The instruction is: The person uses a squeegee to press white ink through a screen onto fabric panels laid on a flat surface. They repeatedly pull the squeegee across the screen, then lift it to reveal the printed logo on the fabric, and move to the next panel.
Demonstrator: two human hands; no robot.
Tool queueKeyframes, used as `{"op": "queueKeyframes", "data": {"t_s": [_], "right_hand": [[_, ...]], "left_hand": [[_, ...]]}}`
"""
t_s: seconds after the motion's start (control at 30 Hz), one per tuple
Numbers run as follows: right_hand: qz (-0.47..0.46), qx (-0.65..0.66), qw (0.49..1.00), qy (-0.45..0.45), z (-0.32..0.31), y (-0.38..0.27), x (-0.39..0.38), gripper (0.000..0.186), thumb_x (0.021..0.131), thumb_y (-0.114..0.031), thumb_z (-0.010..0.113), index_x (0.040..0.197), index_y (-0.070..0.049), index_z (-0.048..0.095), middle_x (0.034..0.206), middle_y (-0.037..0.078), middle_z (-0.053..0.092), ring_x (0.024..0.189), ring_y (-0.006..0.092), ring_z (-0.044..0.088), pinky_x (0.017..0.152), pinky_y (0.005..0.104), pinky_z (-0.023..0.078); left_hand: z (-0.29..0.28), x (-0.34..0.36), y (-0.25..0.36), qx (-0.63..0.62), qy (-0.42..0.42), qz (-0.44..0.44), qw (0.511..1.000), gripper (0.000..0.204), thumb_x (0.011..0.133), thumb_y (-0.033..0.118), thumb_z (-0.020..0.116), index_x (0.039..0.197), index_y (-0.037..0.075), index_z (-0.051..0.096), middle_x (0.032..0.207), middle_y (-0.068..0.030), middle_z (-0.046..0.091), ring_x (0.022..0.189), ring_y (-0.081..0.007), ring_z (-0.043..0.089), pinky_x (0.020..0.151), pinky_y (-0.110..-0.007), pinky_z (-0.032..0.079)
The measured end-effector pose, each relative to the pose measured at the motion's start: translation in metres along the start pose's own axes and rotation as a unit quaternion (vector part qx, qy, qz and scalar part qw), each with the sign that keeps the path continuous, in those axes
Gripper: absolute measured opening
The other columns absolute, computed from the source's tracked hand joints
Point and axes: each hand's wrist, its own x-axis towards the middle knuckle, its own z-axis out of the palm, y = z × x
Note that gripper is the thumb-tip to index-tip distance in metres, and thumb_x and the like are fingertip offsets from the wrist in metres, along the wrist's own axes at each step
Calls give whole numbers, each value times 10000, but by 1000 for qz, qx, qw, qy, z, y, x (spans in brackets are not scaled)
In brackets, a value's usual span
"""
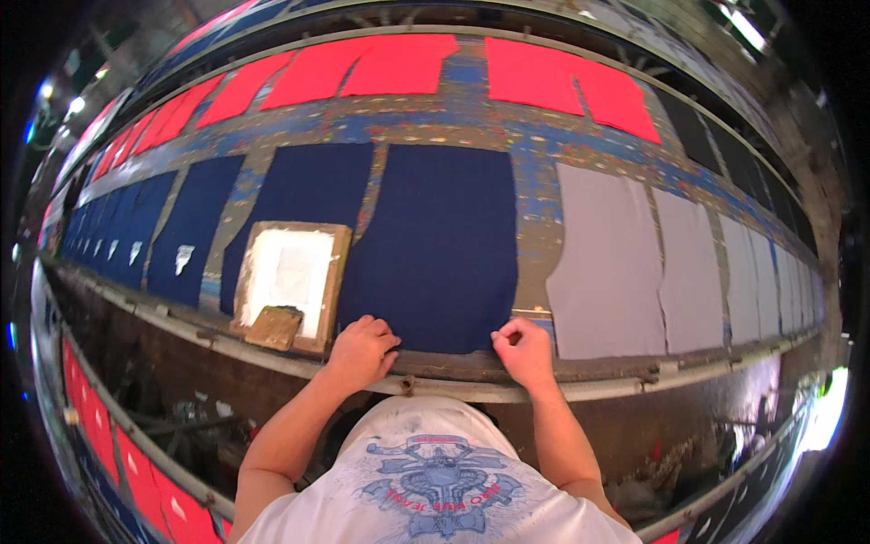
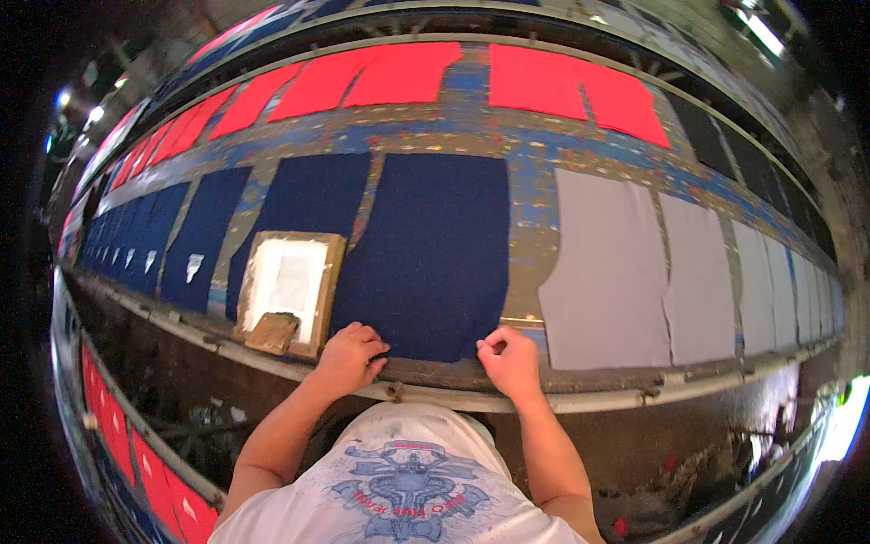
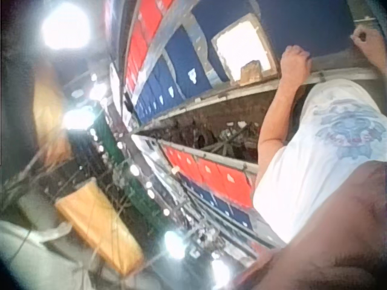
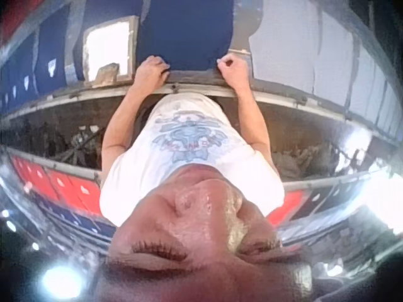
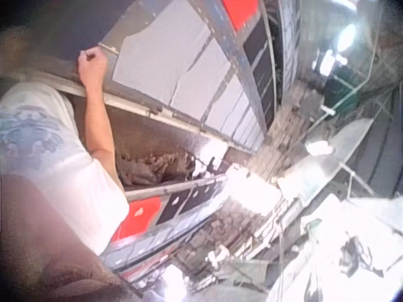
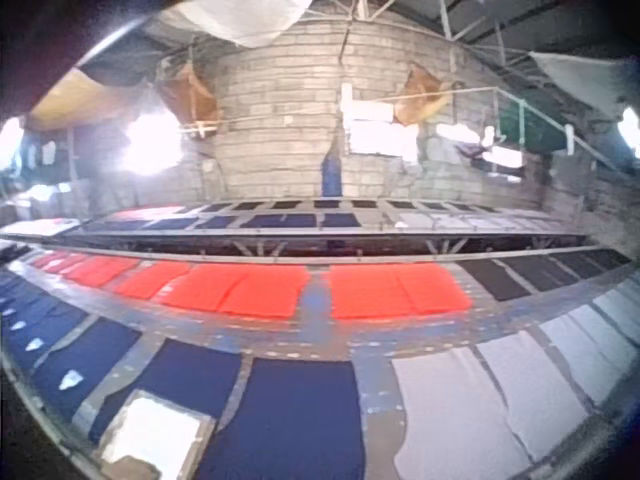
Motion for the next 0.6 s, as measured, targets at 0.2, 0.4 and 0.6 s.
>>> {"op": "queueKeyframes", "data": {"t_s": [0.2, 0.4, 0.6], "right_hand": [[123, 363, 923, -16, -1, -5, 21, 174, 985, 20, 865, 965, -80, 723, 831, -27, 690, 708, 57, 638, 652, 282, 617], [131, 374, 916, -57, -26, -13, 22, 263, 974, 42, 845, 1213, -62, 813, 866, -69, 627, 718, 40, 588, 651, 274, 631], [202, 373, 901, -90, -36, -17, 15, 151, 1020, -8, 808, 1152, -64, 854, 891, -63, 658, 752, 53, 608, 682, 295, 625]], "left_hand": [[2, -1, 3, 14, 10, -20, 1000, 336, 826, 196, 970, 1127, 78, 879, 1089, -81, 741, 1061, -325, 708, 951, -466, 615], [9, 5, -8, 33, 18, -15, 999, 277, 835, 81, 899, 1109, 55, 871, 1064, -88, 728, 1045, -328, 708, 942, -468, 621], [6, -1, -13, -11, 28, -38, 999, 319, 815, 71, 880, 1130, 26, 858, 1114, -120, 717, 1084, -344, 694, 954, -461, 621]]}}
